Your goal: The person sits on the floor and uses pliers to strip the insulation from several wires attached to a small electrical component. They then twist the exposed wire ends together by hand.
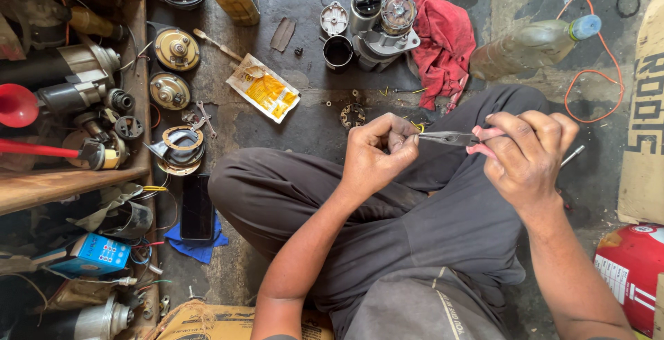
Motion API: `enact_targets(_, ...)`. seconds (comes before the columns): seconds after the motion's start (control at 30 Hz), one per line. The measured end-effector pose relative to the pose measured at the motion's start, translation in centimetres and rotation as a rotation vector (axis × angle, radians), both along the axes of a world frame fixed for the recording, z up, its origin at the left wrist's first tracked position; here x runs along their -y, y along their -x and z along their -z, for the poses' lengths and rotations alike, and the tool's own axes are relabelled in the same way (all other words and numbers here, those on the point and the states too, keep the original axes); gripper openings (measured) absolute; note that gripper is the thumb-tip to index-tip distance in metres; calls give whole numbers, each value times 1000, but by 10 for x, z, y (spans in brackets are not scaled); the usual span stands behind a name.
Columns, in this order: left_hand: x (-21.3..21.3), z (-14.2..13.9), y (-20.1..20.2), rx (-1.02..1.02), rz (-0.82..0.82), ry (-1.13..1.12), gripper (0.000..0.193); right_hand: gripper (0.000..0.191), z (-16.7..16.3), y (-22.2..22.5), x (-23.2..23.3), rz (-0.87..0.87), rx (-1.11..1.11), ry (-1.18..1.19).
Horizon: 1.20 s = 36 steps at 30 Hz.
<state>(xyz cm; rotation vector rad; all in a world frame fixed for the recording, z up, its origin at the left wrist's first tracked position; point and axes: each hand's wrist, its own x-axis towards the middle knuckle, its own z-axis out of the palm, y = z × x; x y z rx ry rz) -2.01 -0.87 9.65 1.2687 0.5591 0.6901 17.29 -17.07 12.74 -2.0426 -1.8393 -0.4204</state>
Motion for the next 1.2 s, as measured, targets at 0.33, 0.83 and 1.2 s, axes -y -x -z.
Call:
enact_targets(0.33,3,4,1,-1,19,0,3,14,1,-4,1,-13,-9,-4)
enact_targets(0.83,-2,-3,3,118,247,159,6,17,-9,7,-18,-132,-358,-77)
enact_targets(1.2,15,19,-3,255,124,593,22,17,26,52,-20,-53,-882,-69)
